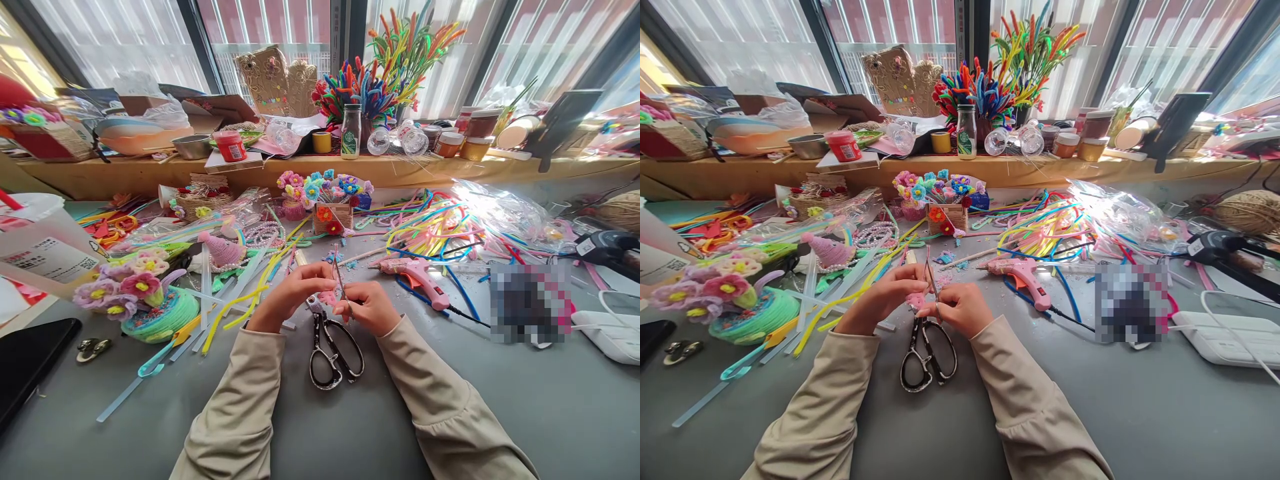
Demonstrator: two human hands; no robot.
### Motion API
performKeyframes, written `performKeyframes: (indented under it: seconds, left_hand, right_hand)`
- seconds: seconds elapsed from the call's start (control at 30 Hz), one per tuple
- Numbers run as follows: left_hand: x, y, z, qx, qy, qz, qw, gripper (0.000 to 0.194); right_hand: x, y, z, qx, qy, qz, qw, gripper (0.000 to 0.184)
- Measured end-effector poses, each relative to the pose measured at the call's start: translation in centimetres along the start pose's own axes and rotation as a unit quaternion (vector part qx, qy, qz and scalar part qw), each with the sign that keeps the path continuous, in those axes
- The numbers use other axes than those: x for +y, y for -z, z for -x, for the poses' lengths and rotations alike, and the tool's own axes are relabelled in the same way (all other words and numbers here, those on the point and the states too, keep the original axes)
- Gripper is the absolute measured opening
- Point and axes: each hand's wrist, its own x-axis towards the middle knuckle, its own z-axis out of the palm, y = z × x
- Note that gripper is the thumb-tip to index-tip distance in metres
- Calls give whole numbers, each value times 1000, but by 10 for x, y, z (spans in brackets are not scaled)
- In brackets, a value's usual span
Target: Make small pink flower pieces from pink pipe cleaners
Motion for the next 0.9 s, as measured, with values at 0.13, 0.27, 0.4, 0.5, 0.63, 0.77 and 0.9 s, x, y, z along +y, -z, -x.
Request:
performKeyframes:
  seconds: [0.13, 0.27, 0.4, 0.5, 0.63, 0.77, 0.9]
  left_hand:
    - [1, -1, 0, 8, -2, 9, 1000, 15]
    - [0, 0, 0, -10, 3, -1, 1000, 13]
    - [-1, 1, -2, -4, 4, -9, 1000, 13]
    - [-2, 1, -2, -7, 5, -7, 1000, 13]
    - [0, 0, -1, -29, 31, 1, 999, 12]
    - [1, -1, 1, -34, 31, 10, 999, 12]
    - [2, -1, 2, -41, 28, 18, 999, 13]
  right_hand:
    - [0, 0, 0, -2, 3, -4, 1000, 61]
    - [1, 0, 1, -25, 4, -18, 1000, 65]
    - [0, 0, 0, 11, -12, 5, 1000, 60]
    - [0, 0, 0, -7, -17, -16, 1000, 59]
    - [-1, 0, 1, -14, -33, -38, 999, 56]
    - [0, 0, 1, -21, -32, -44, 998, 56]
    - [2, 0, 1, -19, -30, -34, 999, 56]
